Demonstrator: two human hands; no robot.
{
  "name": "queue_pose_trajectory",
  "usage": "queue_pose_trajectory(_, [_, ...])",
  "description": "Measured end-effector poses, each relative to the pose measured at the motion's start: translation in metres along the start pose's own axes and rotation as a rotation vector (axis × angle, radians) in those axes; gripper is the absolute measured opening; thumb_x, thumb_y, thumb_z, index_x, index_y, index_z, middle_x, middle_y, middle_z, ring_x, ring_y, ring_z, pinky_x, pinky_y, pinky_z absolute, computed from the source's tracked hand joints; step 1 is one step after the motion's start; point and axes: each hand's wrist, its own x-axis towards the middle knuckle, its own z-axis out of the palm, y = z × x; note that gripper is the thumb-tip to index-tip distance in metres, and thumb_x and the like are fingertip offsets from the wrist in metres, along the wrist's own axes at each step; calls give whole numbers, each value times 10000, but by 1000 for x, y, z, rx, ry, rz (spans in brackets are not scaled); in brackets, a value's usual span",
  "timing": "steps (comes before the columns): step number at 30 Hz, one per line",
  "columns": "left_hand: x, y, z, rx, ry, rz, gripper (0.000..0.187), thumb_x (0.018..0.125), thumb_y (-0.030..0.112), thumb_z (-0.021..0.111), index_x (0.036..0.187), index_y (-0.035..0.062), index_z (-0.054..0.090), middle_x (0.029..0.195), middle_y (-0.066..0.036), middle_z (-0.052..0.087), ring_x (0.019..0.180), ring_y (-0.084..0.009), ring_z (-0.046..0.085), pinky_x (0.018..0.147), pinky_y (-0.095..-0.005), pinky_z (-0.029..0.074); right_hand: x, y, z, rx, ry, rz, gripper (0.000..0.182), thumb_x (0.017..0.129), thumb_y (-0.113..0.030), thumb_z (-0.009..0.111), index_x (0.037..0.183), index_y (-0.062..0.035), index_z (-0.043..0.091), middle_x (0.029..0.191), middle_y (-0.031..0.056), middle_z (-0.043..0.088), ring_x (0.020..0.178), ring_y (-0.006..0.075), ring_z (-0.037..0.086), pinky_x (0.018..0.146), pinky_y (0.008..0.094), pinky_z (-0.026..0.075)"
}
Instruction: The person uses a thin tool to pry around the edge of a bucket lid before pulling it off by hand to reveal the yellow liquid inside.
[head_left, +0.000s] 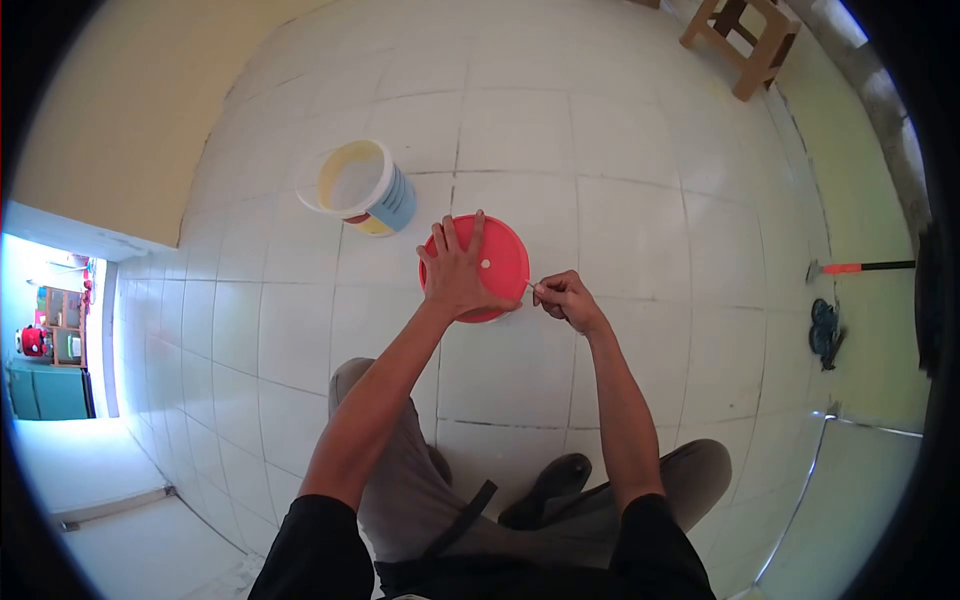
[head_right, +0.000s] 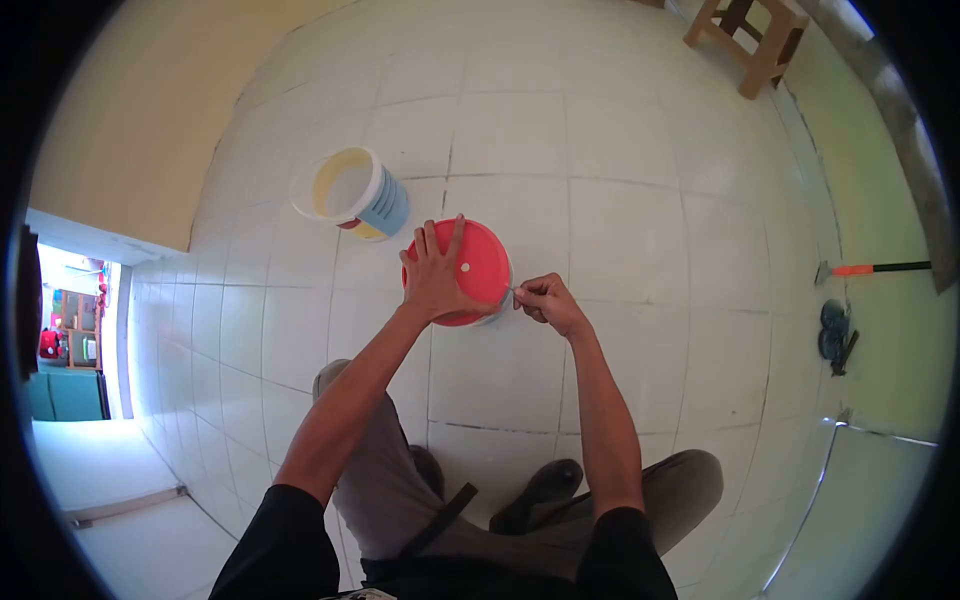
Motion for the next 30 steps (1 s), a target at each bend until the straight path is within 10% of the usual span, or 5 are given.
queue_pose_trajectory(15, [-1, -4, 6, 103, 18, 43, 1654, 383, 810, 872, 1706, 152, 129, 1582, -367, 226, 1456, -567, 279, 982, -719, 362, 43, 66, 7, 406, -171, -287, 352, 984, -212, 769, 750, 42, 701, 550, -12, 496, 455, 64, 337, 445, 278, 210])
queue_pose_trajectory(24, [-7, -2, 3, 92, -23, 45, 1667, 361, 793, 881, 1703, 138, 139, 1573, -361, 221, 1440, -566, 287, 965, -720, 375, 5, -21, 12, -339, -16, -146, 277, 972, -98, 723, 757, 69, 677, 585, 22, 554, 581, 97, 458, 560, 311, 401])
queue_pose_trajectory(30, [-7, -7, 2, 47, 26, 61, 1663, 376, 831, 871, 1703, 144, 142, 1575, -362, 230, 1439, -565, 288, 969, -733, 362, -5, -33, 34, -690, 119, -188, 217, 933, 5, 641, 733, 92, 631, 586, 148, 565, 566, 264, 525, 599, 400, 459])
